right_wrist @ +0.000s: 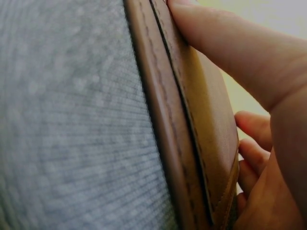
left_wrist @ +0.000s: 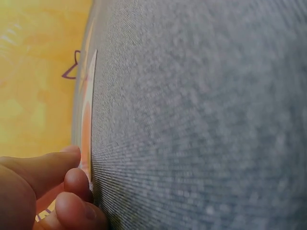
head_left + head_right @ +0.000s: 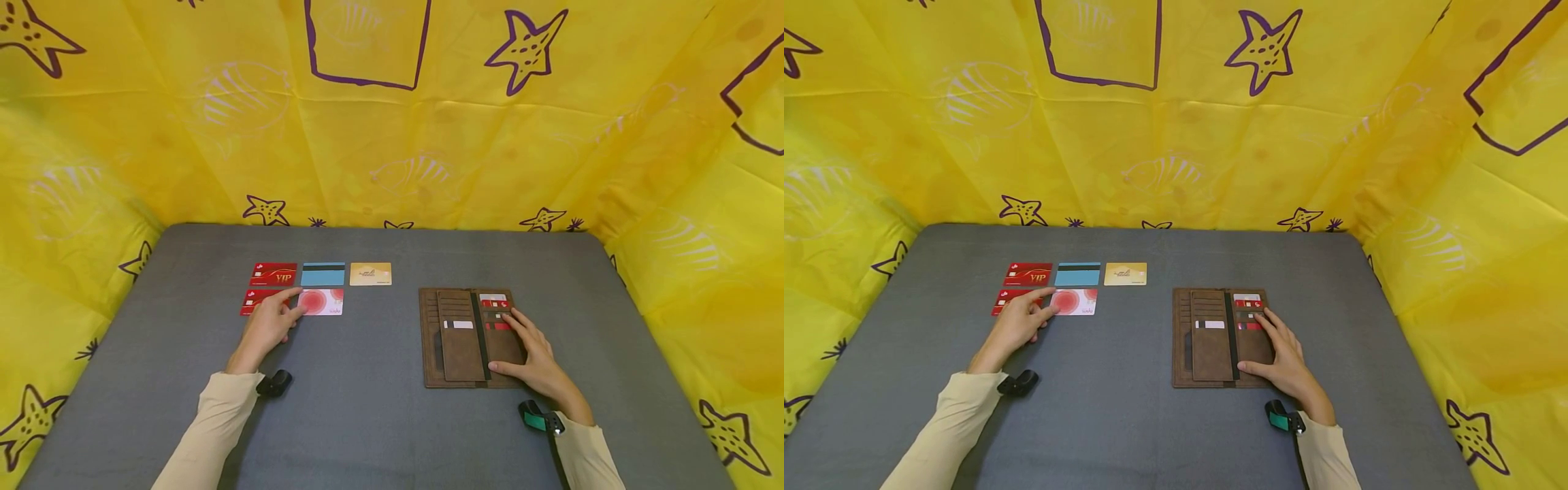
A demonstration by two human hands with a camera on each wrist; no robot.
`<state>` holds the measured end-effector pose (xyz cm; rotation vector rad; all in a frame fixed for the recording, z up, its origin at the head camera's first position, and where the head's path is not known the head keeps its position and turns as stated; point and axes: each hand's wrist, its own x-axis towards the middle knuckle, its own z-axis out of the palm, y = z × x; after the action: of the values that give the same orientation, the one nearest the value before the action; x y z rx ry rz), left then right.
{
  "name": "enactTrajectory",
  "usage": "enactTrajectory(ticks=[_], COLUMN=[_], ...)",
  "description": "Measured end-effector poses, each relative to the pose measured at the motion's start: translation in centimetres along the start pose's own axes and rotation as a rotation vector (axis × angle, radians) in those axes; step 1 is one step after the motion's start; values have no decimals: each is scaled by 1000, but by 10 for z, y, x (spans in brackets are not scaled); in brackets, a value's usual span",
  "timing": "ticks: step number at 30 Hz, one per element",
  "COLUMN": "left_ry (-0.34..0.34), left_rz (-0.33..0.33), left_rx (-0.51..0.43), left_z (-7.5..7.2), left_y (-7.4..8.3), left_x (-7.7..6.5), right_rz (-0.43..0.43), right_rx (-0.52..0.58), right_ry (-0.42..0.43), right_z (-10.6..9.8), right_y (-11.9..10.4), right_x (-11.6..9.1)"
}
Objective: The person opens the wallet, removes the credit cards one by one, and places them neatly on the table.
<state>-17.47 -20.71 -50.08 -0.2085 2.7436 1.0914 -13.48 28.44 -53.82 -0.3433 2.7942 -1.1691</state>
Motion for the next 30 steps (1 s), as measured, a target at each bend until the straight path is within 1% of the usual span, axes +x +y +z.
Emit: enactTrajectory(ticks=[5,9,12,16,21,25,30], left_ry=[16,52,64,42,13,-7,-27], left_rz=[28,79,108,139,190,205,248], left_rx=[-20,-10,-21,-42,-46,-64,-65], left_z=[1,5,10,15,22,27,37], left_y=[0,4,9,17,27,35,47], left_x=[-2,-3,-4,-5,-4,-6,-6], right_rz=[15,13,6,-1,-2,0,3], right_rx=[-4,-4,-4,0,4,3,0], right_ry=[-2,1,4,3,5,5,8], right_z=[0,1,1,2,3,3,3], right_y=[0,1,2,4,4,4,3], right_x=[0,0,0,0,0,-1,-1])
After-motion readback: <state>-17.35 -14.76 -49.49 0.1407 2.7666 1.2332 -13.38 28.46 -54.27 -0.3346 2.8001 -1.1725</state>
